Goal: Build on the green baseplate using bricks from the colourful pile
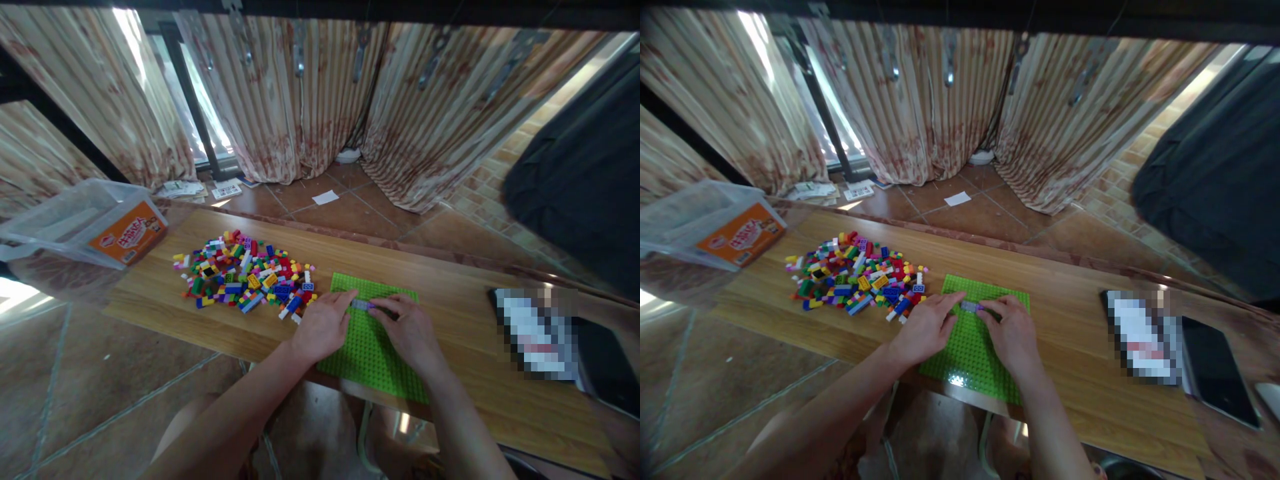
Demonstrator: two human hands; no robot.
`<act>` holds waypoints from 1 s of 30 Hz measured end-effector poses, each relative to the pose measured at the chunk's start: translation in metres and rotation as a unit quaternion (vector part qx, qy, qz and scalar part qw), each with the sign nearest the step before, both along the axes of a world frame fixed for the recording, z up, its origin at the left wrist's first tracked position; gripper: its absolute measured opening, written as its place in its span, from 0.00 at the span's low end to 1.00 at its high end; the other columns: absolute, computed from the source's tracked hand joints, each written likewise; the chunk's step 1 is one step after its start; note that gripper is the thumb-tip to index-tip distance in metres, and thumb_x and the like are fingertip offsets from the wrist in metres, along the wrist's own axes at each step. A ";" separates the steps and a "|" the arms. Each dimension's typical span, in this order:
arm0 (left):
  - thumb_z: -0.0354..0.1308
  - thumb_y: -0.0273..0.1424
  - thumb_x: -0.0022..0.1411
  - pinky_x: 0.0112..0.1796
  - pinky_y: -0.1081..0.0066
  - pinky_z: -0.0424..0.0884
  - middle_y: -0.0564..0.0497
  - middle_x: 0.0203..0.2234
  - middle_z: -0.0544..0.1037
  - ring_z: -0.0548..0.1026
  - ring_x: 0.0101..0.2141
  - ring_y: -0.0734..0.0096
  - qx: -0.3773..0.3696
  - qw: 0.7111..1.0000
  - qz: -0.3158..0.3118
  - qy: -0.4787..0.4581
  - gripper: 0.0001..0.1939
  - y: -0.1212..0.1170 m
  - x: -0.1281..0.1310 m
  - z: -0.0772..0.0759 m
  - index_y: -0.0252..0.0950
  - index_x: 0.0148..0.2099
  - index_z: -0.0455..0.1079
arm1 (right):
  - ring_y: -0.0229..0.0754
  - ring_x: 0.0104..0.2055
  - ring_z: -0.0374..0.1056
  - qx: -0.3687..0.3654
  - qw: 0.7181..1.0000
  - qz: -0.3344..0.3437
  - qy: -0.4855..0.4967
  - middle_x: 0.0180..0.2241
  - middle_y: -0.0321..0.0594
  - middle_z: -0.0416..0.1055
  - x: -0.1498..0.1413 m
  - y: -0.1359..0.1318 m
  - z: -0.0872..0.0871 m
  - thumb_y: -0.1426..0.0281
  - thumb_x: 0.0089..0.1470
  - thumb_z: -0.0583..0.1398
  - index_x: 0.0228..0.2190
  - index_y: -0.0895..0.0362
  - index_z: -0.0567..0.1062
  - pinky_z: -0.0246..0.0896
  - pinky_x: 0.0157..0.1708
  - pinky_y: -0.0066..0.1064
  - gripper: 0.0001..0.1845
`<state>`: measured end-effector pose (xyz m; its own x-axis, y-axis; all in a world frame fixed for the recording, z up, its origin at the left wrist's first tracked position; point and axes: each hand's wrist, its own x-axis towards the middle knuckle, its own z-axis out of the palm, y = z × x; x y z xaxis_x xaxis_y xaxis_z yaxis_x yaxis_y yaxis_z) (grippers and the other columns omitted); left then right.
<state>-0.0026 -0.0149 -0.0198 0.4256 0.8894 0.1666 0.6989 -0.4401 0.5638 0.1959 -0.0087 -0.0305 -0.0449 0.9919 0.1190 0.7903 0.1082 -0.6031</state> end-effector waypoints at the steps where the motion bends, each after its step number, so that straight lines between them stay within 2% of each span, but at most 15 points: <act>1: 0.50 0.24 0.64 0.53 0.58 0.70 0.43 0.52 0.75 0.73 0.51 0.60 0.002 1.000 -0.003 0.006 0.24 0.000 0.000 0.000 0.32 0.62 0.61 | 0.47 0.40 0.69 0.003 1.000 0.003 -0.005 0.38 0.43 0.73 0.000 0.000 0.000 0.61 0.54 0.61 0.36 0.51 0.82 0.63 0.44 0.42 0.12; 9: 0.48 0.21 0.63 0.53 0.60 0.70 0.43 0.53 0.74 0.72 0.51 0.59 0.040 0.998 -0.027 0.040 0.25 -0.002 0.004 -0.005 0.31 0.62 0.60 | 0.47 0.39 0.69 0.041 0.998 0.023 -0.028 0.36 0.43 0.73 0.001 0.000 -0.004 0.62 0.56 0.60 0.36 0.52 0.83 0.64 0.43 0.41 0.13; 19: 0.47 0.20 0.62 0.52 0.60 0.70 0.40 0.49 0.76 0.73 0.49 0.58 0.030 0.998 -0.022 0.053 0.26 0.001 0.008 -0.003 0.28 0.62 0.60 | 0.48 0.39 0.68 0.059 0.996 0.030 -0.064 0.36 0.45 0.72 -0.002 -0.002 -0.007 0.63 0.58 0.58 0.38 0.53 0.82 0.64 0.44 0.42 0.14; 23: 0.48 0.21 0.63 0.51 0.60 0.70 0.41 0.49 0.76 0.73 0.49 0.60 0.042 0.999 0.022 0.009 0.24 0.004 0.003 0.005 0.31 0.61 0.61 | 0.49 0.40 0.67 0.073 0.995 0.023 -0.071 0.38 0.47 0.71 -0.003 -0.004 -0.012 0.62 0.59 0.57 0.39 0.54 0.82 0.64 0.44 0.44 0.15; 26: 0.50 0.21 0.62 0.51 0.60 0.70 0.43 0.48 0.76 0.74 0.48 0.62 0.046 0.995 0.083 -0.042 0.23 0.010 -0.015 0.014 0.34 0.59 0.64 | 0.50 0.41 0.67 0.084 0.995 0.020 -0.050 0.39 0.47 0.71 0.000 -0.006 -0.016 0.59 0.58 0.57 0.40 0.54 0.81 0.64 0.46 0.45 0.17; 28: 0.51 0.22 0.61 0.47 0.63 0.72 0.45 0.46 0.78 0.75 0.42 0.65 0.027 0.990 0.124 -0.069 0.23 0.015 -0.033 0.021 0.35 0.58 0.65 | 0.49 0.42 0.68 0.078 0.997 0.019 -0.015 0.39 0.47 0.72 0.003 -0.006 -0.017 0.57 0.57 0.58 0.43 0.54 0.80 0.65 0.45 0.44 0.19; 30: 0.53 0.23 0.59 0.39 0.68 0.73 0.48 0.42 0.79 0.76 0.35 0.69 -0.009 0.986 0.144 -0.088 0.21 0.020 -0.054 0.028 0.35 0.55 0.68 | 0.47 0.38 0.70 0.060 0.998 0.006 0.034 0.39 0.45 0.73 0.008 -0.006 -0.015 0.55 0.56 0.58 0.47 0.54 0.77 0.67 0.42 0.42 0.23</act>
<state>-0.0563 0.0049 0.0077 0.1216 0.9724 0.1989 0.6834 -0.2274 0.6937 0.2039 -0.0147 -0.0450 -0.0455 0.9695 0.2410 0.7463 0.1933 -0.6369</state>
